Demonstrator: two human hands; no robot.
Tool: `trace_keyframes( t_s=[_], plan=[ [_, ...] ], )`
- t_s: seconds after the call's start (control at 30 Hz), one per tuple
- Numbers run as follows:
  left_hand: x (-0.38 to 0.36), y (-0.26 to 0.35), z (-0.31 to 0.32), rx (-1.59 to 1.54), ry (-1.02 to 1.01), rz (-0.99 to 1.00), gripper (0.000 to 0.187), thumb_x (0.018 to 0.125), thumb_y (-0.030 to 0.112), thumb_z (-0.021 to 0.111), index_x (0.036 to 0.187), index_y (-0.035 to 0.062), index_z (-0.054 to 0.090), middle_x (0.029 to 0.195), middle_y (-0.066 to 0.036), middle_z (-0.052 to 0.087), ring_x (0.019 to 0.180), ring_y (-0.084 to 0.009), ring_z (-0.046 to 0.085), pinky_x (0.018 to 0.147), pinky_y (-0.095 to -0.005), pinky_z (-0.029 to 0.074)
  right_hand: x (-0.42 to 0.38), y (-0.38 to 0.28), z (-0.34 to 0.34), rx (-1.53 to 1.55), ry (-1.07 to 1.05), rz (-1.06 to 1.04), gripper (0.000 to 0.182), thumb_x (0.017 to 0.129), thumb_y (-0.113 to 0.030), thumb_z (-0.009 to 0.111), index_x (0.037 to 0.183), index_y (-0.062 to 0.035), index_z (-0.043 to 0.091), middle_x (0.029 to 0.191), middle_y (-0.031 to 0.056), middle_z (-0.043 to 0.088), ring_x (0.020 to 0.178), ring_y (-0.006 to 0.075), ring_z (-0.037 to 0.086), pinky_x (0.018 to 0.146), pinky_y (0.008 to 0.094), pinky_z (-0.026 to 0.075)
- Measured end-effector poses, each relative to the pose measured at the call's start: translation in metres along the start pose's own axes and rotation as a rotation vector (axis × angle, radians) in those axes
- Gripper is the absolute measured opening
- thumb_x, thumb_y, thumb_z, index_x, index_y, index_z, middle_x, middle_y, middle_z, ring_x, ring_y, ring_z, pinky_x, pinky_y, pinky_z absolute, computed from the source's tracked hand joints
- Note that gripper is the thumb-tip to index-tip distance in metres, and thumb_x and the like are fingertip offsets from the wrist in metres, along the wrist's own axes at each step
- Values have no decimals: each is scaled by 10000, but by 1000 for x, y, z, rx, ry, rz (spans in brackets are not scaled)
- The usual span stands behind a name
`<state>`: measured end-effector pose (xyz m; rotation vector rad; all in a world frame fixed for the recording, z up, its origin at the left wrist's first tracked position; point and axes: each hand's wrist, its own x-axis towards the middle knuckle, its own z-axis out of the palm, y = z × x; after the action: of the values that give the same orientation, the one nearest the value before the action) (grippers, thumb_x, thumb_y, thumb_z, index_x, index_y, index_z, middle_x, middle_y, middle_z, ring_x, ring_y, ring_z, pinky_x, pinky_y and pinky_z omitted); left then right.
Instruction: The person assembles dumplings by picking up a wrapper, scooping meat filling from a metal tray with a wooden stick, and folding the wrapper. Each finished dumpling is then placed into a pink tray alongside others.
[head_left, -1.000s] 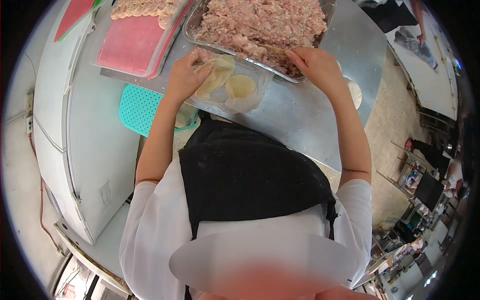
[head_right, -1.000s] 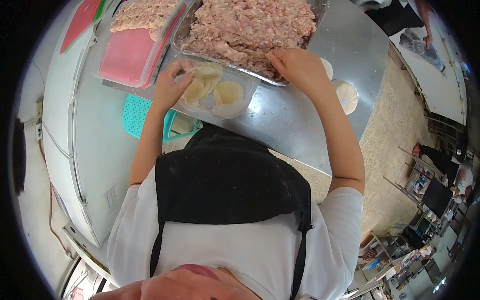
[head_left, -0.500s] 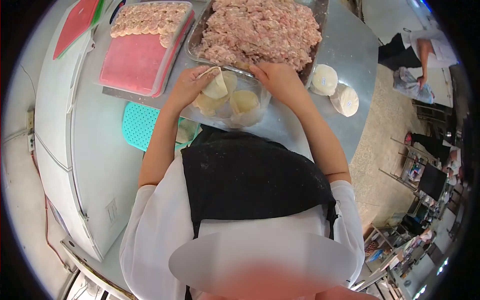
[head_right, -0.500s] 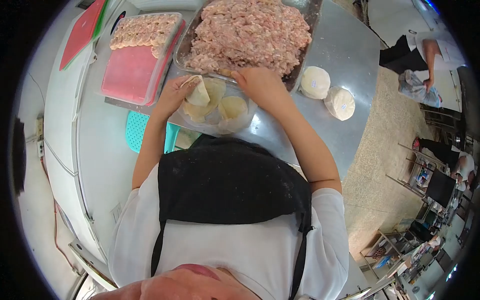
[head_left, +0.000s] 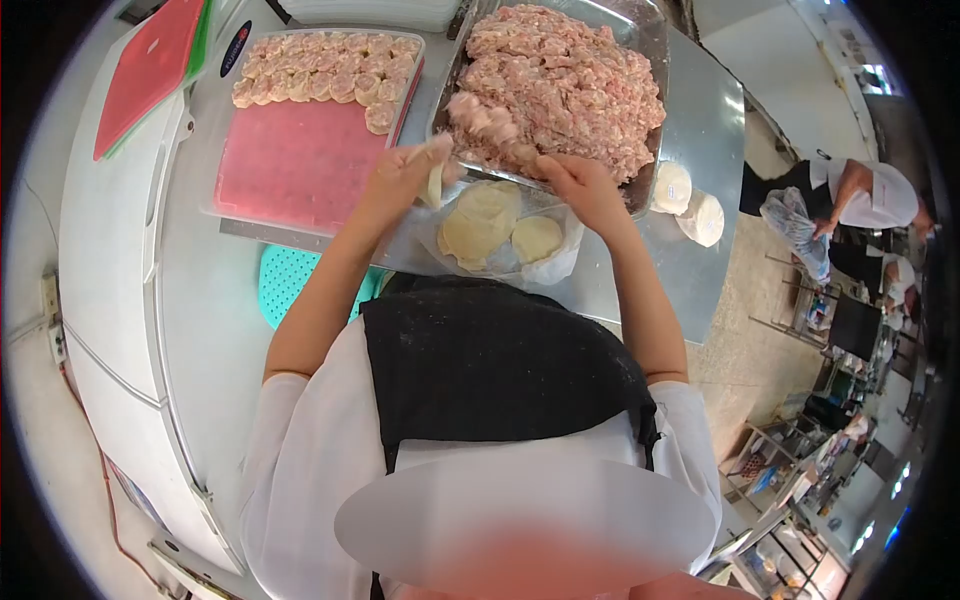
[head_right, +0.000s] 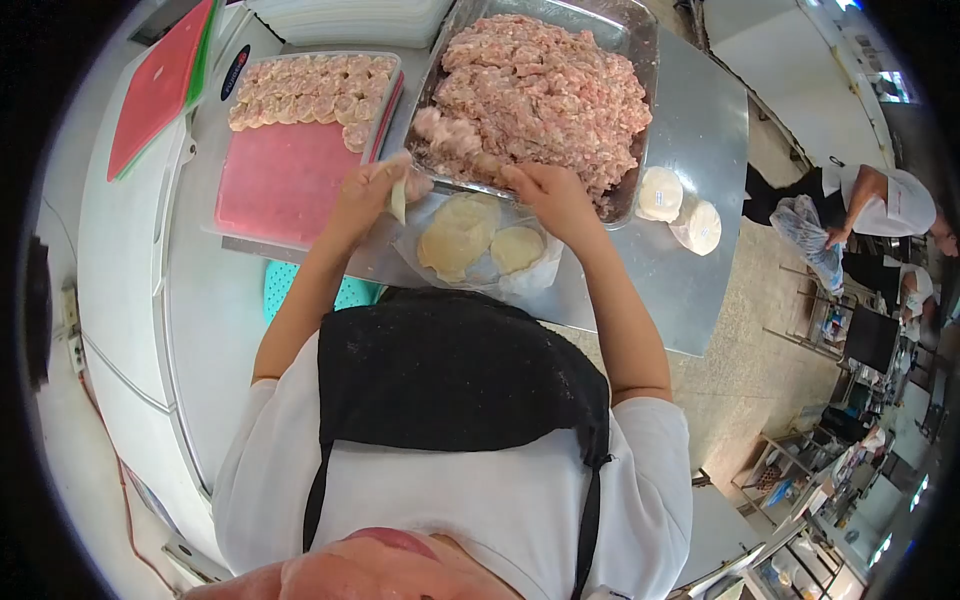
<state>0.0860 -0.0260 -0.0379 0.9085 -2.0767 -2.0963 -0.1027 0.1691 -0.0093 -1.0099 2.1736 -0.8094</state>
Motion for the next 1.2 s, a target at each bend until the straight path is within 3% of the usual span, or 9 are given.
trace_keyframes(
  t_s=[0.13, 0.3, 0.5, 0.6, 0.7, 0.83, 0.87, 1.03, 1.2],
  plan=[
    [21, 27, 18, -869, -96, 49, 359, 960, 153, 482, 1234, -80, 495, 1166, -189, 606, 1103, -278, 595, 978, -368, 468, -3, -8, 6, 417, 125, 49, 301, 909, -273, 622, 914, 26, 663, 720, 73, 614, 645, 170, 548, 653, 312, 466],
    [17, 42, 54, -940, -242, 4, 398, 866, -11, 473, 1263, -49, 474, 1232, -184, 559, 1138, -276, 570, 966, -380, 483, 5, -25, 32, 322, 508, -286, 519, 806, -346, 738, 1168, 4, 614, 892, 98, 665, 781, 146, 597, 736, 283, 486],
    [3, 45, 67, -973, -279, -63, 460, 784, -78, 445, 1243, -56, 474, 1233, -181, 549, 1138, -296, 566, 993, -396, 469, -2, 2, 2, 309, 494, -112, 441, 863, -352, 675, 1168, -35, 637, 833, 82, 657, 711, 134, 579, 632, 284, 471],
    [13, 44, 75, -1115, -167, -122, 544, 769, -80, 434, 1311, -81, 393, 1304, -217, 498, 1205, -319, 511, 1069, -426, 404, -24, 6, -15, 292, 433, -142, 319, 955, -267, 567, 1124, -7, 646, 757, -29, 553, 702, 60, 478, 634, 220, 402],
    [29, 48, 90, -1112, -100, -16, 536, 790, -26, 441, 1319, -85, 378, 1335, -216, 472, 1235, -330, 482, 1076, -448, 386, -38, 9, -20, 494, 219, -97, 306, 955, -264, 558, 1110, -17, 654, 816, 75, 641, 747, 129, 567, 686, 291, 460],
    [34, 74, 110, -1406, -178, 202, 497, 948, 301, 444, 1303, -46, 411, 1268, -182, 508, 1207, -328, 489, 1059, -475, 369, -39, 47, -32, -11, 294, -384, 293, 945, -231, 561, 1154, -45, 647, 785, 73, 587, 713, 210, 571, 655, 327, 448],
    [38, 66, 111, -1408, -152, 190, 558, 957, 371, 428, 1332, -41, 389, 1309, -185, 481, 1235, -334, 461, 1073, -487, 345, -48, 36, -58, -298, 232, -333, 263, 925, -215, 570, 1117, -52, 647, 861, 145, 601, 772, 320, 610, 678, 391, 482],
    [54, 62, 138, -1290, -24, 327, 814, 927, 590, 376, 1477, 16, 202, 1515, -180, 252, 1390, -352, 264, 1145, -519, 198, -71, 33, -82, -572, 235, -333, 213, 918, -202, 559, 1071, -66, 616, 877, 135, 608, 782, 349, 623, 641, 426, 506],
    [43, 86, 157, -1290, 44, 217, 822, 917, 633, 363, 1463, 30, 247, 1498, -191, 284, 1367, -388, 292, 1117, -554, 248, -82, 22, -125, -629, 157, -420, 219, 914, -200, 554, 1096, -84, 595, 908, 126, 605, 780, 345, 625, 614, 428, 509]
  ],
)
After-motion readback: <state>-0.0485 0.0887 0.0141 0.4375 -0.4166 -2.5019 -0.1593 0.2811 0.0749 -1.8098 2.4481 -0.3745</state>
